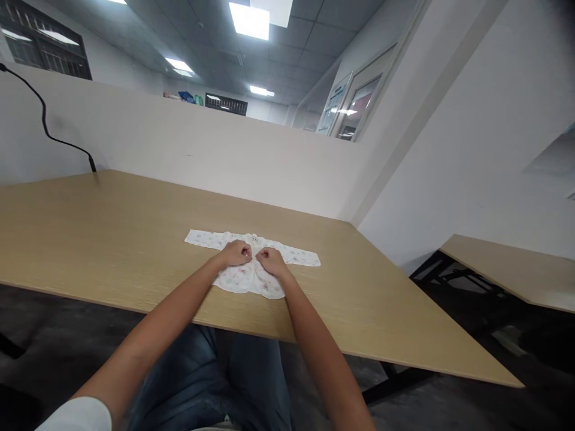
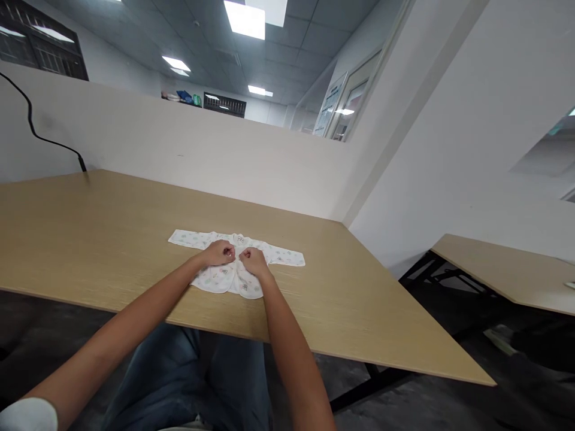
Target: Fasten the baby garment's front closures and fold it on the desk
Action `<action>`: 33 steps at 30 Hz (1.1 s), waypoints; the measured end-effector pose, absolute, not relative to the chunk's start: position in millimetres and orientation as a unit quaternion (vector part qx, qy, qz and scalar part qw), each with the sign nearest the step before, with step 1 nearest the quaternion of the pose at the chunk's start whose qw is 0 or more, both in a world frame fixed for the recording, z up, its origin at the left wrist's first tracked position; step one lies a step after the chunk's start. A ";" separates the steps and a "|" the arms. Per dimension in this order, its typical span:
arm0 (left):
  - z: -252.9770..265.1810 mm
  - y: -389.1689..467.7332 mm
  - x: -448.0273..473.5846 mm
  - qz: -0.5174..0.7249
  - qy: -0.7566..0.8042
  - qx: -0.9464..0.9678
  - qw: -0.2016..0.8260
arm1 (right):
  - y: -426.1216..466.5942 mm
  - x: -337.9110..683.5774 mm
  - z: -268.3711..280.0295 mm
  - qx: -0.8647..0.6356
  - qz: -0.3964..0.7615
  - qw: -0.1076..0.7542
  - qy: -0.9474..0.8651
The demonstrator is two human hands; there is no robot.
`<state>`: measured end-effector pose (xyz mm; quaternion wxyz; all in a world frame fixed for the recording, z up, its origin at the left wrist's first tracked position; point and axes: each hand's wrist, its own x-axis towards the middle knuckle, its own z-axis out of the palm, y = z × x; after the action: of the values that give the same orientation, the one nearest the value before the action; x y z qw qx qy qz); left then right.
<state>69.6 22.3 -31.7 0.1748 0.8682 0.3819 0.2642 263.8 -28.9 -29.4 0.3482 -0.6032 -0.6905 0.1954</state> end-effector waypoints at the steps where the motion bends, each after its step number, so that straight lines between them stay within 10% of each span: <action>1: -30.9 23.1 68.0 0.265 0.385 0.867 0.171 | -29.0 265.2 -28.7 -0.604 0.196 0.352 -0.687; 33: -30.4 6.9 85.9 0.212 0.432 0.876 0.014 | -32.4 270.0 -31.3 -0.513 0.225 0.362 -0.745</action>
<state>85.9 6.9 -30.4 0.0141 0.8763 0.4325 0.2119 270.0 -32.4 -31.3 0.3620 -0.5132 -0.7450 0.2247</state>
